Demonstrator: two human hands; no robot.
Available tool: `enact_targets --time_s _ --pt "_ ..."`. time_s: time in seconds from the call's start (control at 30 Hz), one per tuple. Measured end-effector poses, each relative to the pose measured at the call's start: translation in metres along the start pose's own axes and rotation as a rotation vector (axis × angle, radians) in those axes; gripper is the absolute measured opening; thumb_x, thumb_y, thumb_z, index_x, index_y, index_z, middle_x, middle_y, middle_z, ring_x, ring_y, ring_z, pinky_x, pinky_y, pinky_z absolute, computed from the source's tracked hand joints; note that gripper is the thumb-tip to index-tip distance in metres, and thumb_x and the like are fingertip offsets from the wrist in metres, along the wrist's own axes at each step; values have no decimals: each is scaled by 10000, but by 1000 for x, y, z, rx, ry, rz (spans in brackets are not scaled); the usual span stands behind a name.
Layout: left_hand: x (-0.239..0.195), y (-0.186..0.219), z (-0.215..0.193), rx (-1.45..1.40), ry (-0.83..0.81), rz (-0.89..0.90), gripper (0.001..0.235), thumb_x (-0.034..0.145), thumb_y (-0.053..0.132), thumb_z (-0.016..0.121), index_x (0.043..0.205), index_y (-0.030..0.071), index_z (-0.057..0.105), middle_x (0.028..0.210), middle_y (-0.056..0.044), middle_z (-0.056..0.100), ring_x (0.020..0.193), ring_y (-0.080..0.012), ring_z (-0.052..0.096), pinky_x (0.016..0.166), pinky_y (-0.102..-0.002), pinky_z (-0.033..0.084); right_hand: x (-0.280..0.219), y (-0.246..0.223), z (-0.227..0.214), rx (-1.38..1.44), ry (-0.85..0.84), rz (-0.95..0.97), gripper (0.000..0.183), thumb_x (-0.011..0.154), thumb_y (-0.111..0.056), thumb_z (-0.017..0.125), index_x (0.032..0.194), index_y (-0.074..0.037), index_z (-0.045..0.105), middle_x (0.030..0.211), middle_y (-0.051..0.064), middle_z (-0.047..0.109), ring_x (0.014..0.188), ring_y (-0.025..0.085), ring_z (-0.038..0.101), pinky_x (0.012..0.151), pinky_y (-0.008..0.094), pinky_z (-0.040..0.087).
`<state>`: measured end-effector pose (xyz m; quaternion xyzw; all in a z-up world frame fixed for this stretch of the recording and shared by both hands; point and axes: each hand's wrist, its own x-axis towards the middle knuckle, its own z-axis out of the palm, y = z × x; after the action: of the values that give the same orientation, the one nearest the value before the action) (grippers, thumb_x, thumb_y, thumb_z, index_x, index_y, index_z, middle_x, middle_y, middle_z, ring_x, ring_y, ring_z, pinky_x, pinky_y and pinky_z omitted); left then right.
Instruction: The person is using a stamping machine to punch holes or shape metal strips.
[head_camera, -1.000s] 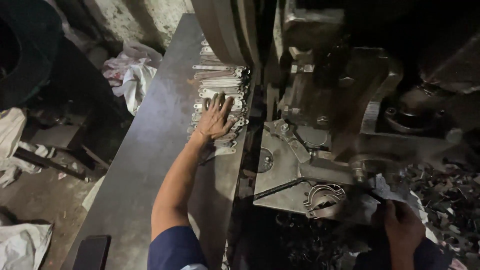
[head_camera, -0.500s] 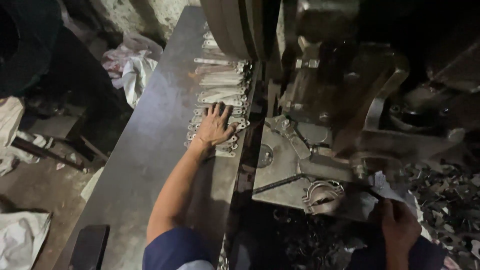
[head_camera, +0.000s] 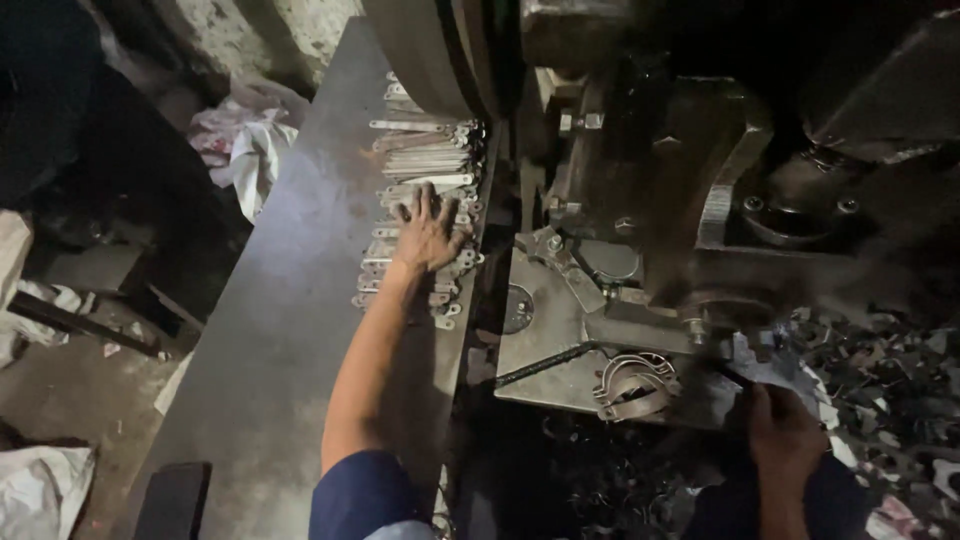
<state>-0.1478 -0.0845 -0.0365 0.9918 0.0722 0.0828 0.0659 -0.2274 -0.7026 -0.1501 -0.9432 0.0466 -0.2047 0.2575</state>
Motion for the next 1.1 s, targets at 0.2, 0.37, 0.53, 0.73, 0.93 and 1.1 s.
enact_targets --time_s 0.2,0.37,0.53,0.73,0.93,1.1 --pt "-22 -3 -1 36 -72 75 716 936 601 458 1532 206 451 1621 -268 289 1493 -460 248 1151 -749 177 -8 4 -1 -50 -17 3 295 1101 -353 731 1121 -65 793 862 142 748 722 284 717 698 413 563" --pt "-31 -13 10 80 -17 167 709 977 578 480 1539 147 458 1536 -310 400 1449 -493 310 1138 -738 201 -11 0 -3 54 -37 19 284 1097 -335 712 1130 -60 777 897 150 746 789 278 731 752 420 567" --pt "-15 -5 -12 -3 3 181 816 909 641 507 1574 181 400 1602 -281 276 1522 -438 196 1169 -732 136 -5 -14 -6 -1 -3 19 270 1078 -328 729 1123 -68 787 889 155 754 816 295 731 770 425 569" --pt "-11 -15 2 20 -131 171 790 957 637 439 1596 187 325 1719 -173 131 1578 -371 108 1190 -697 127 -18 2 -5 10 -11 4 291 1130 -339 711 1157 -57 774 932 150 753 807 271 733 745 387 569" --pt "-28 -10 0 72 -162 146 782 960 639 429 1615 223 330 1685 -179 191 1555 -405 174 1210 -662 182 -13 3 0 4 19 -30 313 1115 -354 726 1125 -44 771 917 169 747 813 298 732 772 406 568" --pt "-59 4 -27 40 -206 129 771 946 649 430 1577 216 340 1686 -176 202 1535 -399 204 1160 -676 208 -16 -3 -4 -9 23 -45 304 1117 -350 745 1118 -47 774 913 179 739 862 321 728 770 404 562"
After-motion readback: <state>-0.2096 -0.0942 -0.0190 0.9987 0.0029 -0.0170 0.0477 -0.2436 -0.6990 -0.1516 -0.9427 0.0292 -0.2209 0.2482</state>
